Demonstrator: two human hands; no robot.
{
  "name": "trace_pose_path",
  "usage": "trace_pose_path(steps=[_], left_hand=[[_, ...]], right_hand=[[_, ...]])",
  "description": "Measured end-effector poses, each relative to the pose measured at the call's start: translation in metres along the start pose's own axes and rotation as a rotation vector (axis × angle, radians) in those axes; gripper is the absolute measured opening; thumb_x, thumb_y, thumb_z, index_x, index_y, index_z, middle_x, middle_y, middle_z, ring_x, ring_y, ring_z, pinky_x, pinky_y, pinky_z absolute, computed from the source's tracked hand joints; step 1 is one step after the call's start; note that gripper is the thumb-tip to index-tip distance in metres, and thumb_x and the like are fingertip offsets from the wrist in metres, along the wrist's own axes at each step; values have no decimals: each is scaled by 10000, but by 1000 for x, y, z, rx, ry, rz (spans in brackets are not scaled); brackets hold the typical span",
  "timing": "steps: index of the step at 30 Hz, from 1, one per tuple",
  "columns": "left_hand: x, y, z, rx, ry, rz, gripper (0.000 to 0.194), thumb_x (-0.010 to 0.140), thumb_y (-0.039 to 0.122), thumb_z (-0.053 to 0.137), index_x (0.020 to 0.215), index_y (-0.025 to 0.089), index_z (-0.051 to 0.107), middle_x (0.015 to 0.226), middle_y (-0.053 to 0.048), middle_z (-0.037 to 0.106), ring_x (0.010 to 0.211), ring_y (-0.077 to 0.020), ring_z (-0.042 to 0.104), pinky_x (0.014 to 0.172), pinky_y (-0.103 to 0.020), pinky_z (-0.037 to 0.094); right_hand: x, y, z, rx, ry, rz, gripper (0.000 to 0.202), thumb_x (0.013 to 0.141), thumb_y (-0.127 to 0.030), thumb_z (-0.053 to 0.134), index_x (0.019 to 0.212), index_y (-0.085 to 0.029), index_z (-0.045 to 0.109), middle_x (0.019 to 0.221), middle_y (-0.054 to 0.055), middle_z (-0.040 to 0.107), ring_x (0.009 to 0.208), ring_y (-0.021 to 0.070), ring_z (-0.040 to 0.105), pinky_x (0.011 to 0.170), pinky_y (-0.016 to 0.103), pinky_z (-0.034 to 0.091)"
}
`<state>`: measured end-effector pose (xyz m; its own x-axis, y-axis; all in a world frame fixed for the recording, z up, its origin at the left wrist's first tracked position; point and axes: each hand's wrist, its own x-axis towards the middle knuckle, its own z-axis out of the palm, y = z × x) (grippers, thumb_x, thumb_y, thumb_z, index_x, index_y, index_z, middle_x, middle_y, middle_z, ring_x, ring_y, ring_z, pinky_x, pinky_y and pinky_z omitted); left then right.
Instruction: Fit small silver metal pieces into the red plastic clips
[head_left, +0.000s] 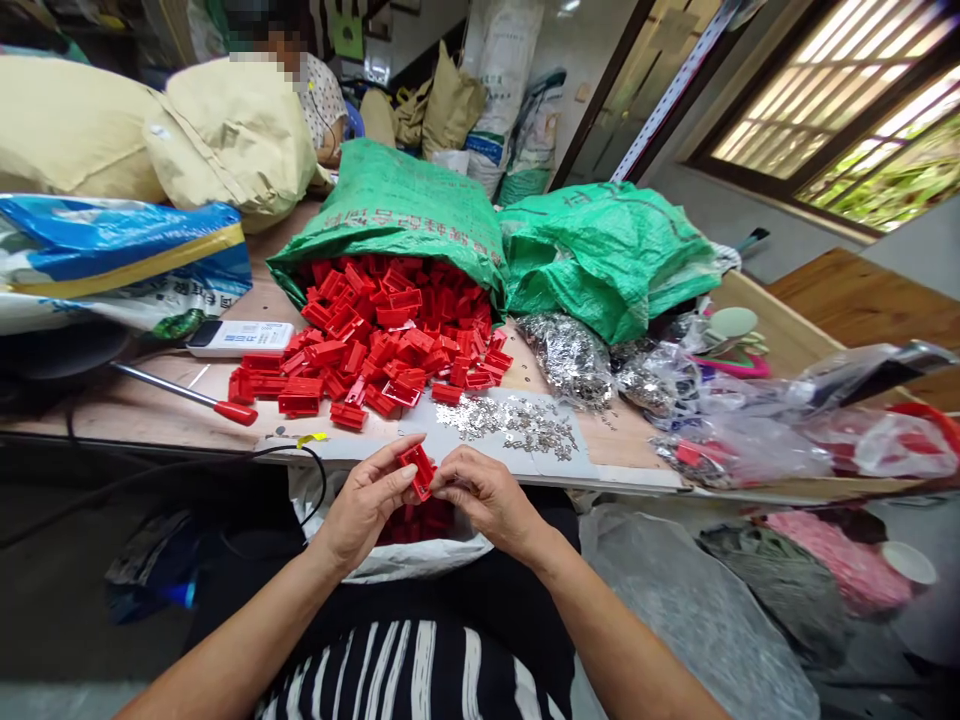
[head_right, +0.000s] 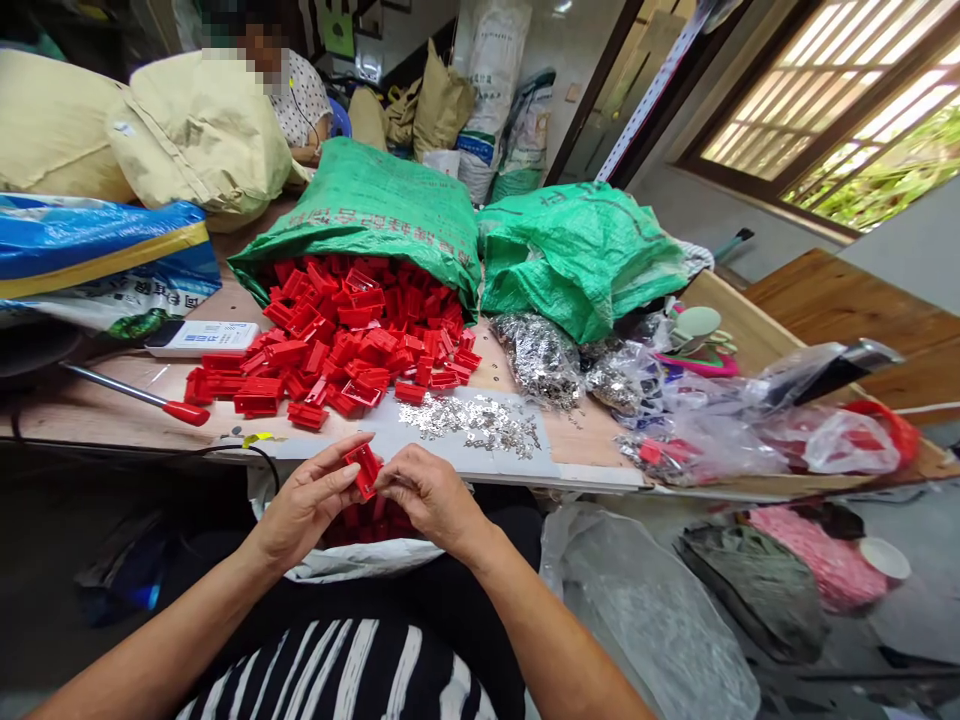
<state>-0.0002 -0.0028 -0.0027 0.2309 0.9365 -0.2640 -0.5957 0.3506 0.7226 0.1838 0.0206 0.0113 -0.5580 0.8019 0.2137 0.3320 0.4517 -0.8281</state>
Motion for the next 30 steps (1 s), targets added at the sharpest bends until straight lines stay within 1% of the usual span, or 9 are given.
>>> trace_pose_path(steps=[4, 7, 9, 13, 16, 18, 21, 24, 30], left_hand=[[-1, -4, -1, 66, -35, 9, 408, 751, 227, 704, 1155, 207, 651, 932, -47, 704, 829, -141, 633, 780, -248, 500], [0, -6, -4, 119, -53, 36, 431, 745, 228, 710, 1169, 216, 633, 963, -44, 704, 900, -164, 636, 840, -274, 493], [3, -5, -7, 181, -55, 71, 438, 736, 232, 718, 1165, 222, 625, 1000, -44, 703, 946, -174, 633, 869, -286, 488], [13, -1, -18, 419, -19, 194, 476, 708, 246, 737, 1165, 221, 607, 1040, -46, 692, 960, -188, 636, 883, -314, 490], [23, 2, -28, 730, 19, 366, 428, 710, 235, 730, 1127, 216, 630, 1149, -61, 655, 1080, -211, 592, 983, -354, 427], [30, 5, -34, 929, 12, 476, 372, 729, 217, 710, 1096, 217, 643, 1146, -59, 652, 1095, -207, 579, 1004, -359, 403], [39, 8, -39, 1121, -40, 586, 329, 752, 181, 675, 1077, 212, 638, 1066, -57, 670, 1016, -193, 601, 937, -345, 444], [46, 10, -39, 1226, -84, 616, 324, 759, 150, 642, 1079, 198, 628, 1035, -59, 684, 971, -186, 619, 885, -328, 470], [52, 15, -39, 1279, -140, 526, 343, 754, 149, 612, 1094, 191, 625, 949, -28, 714, 836, -162, 650, 798, -280, 489]], right_hand=[[-1, 1, 0, 126, -68, 129, 42, 830, -202, 651, 872, -201, 650, 870, 18, 596, 756, 127, 556, 697, 245, 439], [-1, 1, 0, 258, -54, 243, 178, 805, -292, 681, 904, -198, 568, 840, -13, 566, 638, 95, 491, 600, 221, 406], [-1, 1, -1, 284, -22, 283, 248, 814, -341, 664, 933, -204, 495, 854, -21, 540, 625, 86, 459, 596, 217, 398], [-1, 2, -7, 156, -9, 311, 212, 902, -354, 529, 1013, -207, 424, 949, 6, 521, 718, 110, 481, 678, 252, 424], [1, 5, -8, -23, -24, 283, 125, 960, -273, 404, 1037, -203, 473, 971, 30, 530, 874, 152, 508, 803, 300, 422], [3, 9, -5, -131, -28, 236, 174, 961, -224, 390, 1061, -206, 532, 987, 46, 528, 935, 165, 511, 851, 313, 412], [6, 16, 0, -262, -21, 197, 236, 935, -186, 449, 1129, -215, 580, 954, 56, 543, 902, 169, 537, 828, 303, 422], [10, 22, 4, -347, 8, 200, 231, 898, -182, 526, 1115, -214, 600, 909, 46, 602, 841, 166, 570, 768, 285, 431], [17, 28, 5, -382, 2, 155, 129, 859, -162, 578, 954, -206, 654, 884, 29, 660, 812, 148, 598, 750, 256, 437]])
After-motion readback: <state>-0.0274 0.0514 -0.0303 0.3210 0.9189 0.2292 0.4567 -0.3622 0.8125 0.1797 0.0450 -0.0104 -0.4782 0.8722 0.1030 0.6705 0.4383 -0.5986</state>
